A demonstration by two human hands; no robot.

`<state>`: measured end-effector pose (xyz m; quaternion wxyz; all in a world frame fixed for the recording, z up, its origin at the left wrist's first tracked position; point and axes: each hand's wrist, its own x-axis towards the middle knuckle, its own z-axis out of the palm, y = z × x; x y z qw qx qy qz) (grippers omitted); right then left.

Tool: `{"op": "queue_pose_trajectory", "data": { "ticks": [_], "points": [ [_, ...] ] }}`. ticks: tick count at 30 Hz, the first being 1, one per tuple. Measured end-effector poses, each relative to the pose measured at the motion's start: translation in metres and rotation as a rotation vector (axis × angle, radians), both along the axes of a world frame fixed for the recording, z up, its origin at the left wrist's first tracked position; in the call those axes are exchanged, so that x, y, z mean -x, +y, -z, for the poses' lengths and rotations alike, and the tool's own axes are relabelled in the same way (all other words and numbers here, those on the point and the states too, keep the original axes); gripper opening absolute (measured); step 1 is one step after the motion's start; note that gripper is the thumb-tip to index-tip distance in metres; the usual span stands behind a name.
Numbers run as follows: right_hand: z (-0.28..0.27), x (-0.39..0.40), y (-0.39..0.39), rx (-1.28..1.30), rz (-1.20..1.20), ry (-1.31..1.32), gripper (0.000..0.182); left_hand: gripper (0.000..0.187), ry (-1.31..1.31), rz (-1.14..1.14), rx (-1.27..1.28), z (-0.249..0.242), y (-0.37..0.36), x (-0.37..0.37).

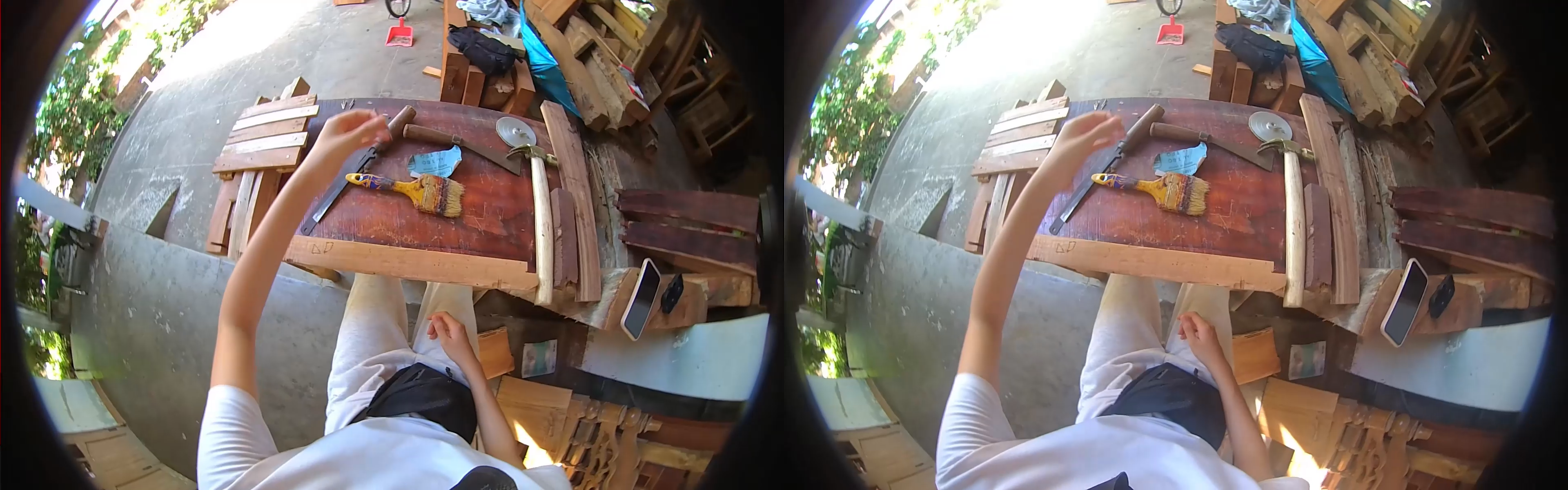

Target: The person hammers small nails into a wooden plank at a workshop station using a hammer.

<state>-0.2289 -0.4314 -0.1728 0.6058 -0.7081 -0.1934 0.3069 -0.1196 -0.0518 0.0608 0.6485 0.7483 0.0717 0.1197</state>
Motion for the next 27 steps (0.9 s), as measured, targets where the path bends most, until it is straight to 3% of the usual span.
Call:
{"op": "queue_pose_trajectory", "data": {
  "ticks": [6, 9, 13, 14, 15, 20, 22, 27],
  "points": [
    [-0.034, 0.002, 0.005, 0.071, -0.164, -0.065, 0.023, 0.019, -0.038, 0.123, 0.163, -0.031, -0.06, 0.087],
    [-0.112, 0.0, 0.008, -0.017, -0.257, -0.104, 0.022, 0.022, -0.029, 0.158, 0.288, -0.039, -0.071, 0.11],
    [-0.188, -0.011, 0.009, -0.055, -0.199, -0.145, 0.02, 0.021, -0.061, 0.144, 0.261, -0.026, -0.081, 0.119],
    [-0.199, -0.016, 0.011, -0.009, -0.15, -0.354, 0.02, 0.021, -0.063, 0.153, 0.262, -0.02, -0.08, 0.115],
    [-0.204, -0.02, 0.014, 0.04, -0.102, -0.56, 0.02, 0.02, 0.013, 0.127, 0.238, -0.015, -0.078, 0.109],
    [-0.207, -0.03, 0.022, 0.03, -0.119, -0.539, 0.02, 0.021, 0.187, 0.023, 0.185, 0.054, -0.043, 0.071],
    [-0.209, -0.031, 0.024, 0.055, -0.15, -0.592, 0.019, 0.022, 0.211, -0.016, 0.281, 0.058, -0.04, 0.064],
    [-0.207, -0.045, 0.018, 0.117, -0.198, -0.646, 0.017, 0.02, 0.188, 0.083, 0.194, 0.067, -0.037, 0.048]
  ]
}}
